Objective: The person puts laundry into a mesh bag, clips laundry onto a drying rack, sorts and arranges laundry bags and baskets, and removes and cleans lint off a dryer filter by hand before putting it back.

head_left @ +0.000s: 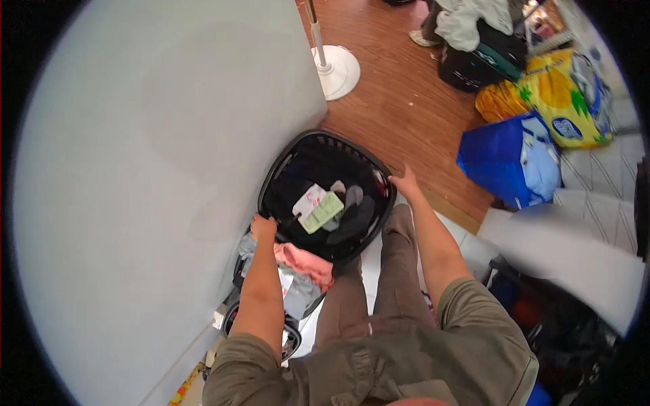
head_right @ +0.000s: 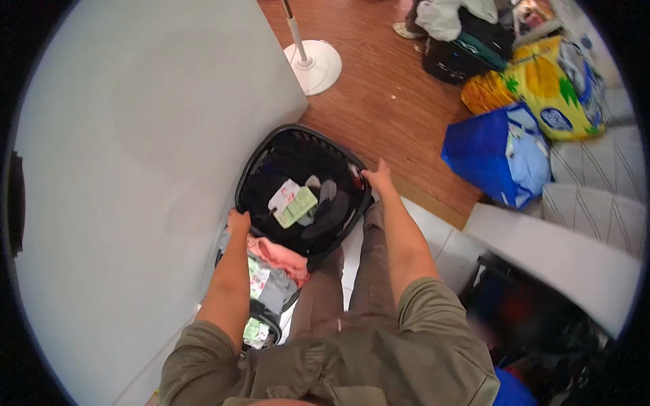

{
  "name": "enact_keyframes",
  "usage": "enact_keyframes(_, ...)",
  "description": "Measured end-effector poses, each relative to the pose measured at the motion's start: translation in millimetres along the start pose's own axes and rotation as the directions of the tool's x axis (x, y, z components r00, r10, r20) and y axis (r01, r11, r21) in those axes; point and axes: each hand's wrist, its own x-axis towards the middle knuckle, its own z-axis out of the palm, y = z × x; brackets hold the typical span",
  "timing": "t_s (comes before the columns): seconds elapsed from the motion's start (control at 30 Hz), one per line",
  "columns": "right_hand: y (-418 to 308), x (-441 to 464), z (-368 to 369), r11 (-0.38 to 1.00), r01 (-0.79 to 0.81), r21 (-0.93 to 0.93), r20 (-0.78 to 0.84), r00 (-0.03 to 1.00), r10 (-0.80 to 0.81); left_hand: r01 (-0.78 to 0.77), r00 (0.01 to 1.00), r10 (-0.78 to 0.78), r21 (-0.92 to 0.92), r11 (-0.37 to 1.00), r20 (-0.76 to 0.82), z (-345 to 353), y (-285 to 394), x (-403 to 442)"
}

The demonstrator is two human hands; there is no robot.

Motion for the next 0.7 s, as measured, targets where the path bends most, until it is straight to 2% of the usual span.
enact_keyframes(0.03,-8,20,10,1.000,0.006,0.000,0.020,1.000,-0.006,0.052,0.999,-0.052,-0.001,0.999,0.011,7,10,16)
enact_keyframes(0.07,-16,26,8,0.997,-0.071,-0.008,0.343,0.937,0.070,0.105,0.994,-0.105,0.016,0.994,0.033,14,8,24)
enact_keyframes(0.1,-26,25,2,0.988,-0.151,-0.043,0.624,0.768,0.144,0.029,1.000,-0.029,-0.084,0.996,-0.003,31,-6,44)
enact_keyframes(0.13,-38,25,-3,0.986,-0.155,-0.055,0.636,0.756,0.155,0.043,0.999,-0.042,-0.077,0.996,0.012,35,-12,58)
enact_keyframes(0.2,-52,4,-21,0.981,-0.120,-0.151,0.522,0.833,0.183,-0.048,0.995,0.040,-0.088,0.995,-0.091,44,-20,69)
enact_keyframes(0.23,-38,-8,-19,0.985,-0.120,-0.121,0.492,0.855,0.165,-0.032,0.997,0.026,-0.087,0.996,-0.076,42,-15,68)
enact_keyframes(0.27,-21,-20,-13,0.989,-0.119,-0.088,0.455,0.878,0.146,-0.120,0.993,0.121,-0.088,0.989,0.002,29,-5,73)
enact_keyframes(0.3,-11,-32,-18,0.980,-0.145,-0.133,0.454,0.871,0.190,-0.208,0.973,0.216,-0.091,0.974,0.080,18,4,77)
enact_keyframes(0.33,-3,-40,-24,0.971,-0.165,-0.172,0.448,0.865,0.226,-0.201,0.974,0.209,-0.093,0.975,0.084,15,13,80)
enact_keyframes(0.4,12,-56,-47,0.915,-0.392,-0.096,0.498,0.777,0.385,-0.385,0.918,0.391,-0.092,0.918,0.063,5,35,74)
enact_keyframes(0.5,15,-52,-94,0.893,-0.446,-0.056,0.523,0.749,0.407,-0.399,0.896,0.416,-0.132,0.908,0.155,-42,87,55)
enact_keyframes(0.57,-3,-41,-125,0.820,-0.572,-0.031,0.570,0.664,0.485,-0.413,0.880,0.436,-0.149,0.898,0.188,-68,109,58)
enact_keyframes(0.6,-17,-30,-138,0.826,-0.563,-0.014,0.572,0.673,0.469,-0.430,0.865,0.458,-0.168,0.887,0.205,-78,115,60)
enact_keyframes(0.67,-4,12,-153,0.901,-0.418,-0.119,0.562,0.720,0.408,-0.455,0.853,0.483,-0.171,0.874,0.198,-93,145,63)
enact_keyframes(0.7,-14,39,-163,0.908,-0.413,-0.066,0.581,0.724,0.372,-0.491,0.844,0.508,-0.135,0.861,0.171,-95,163,66)
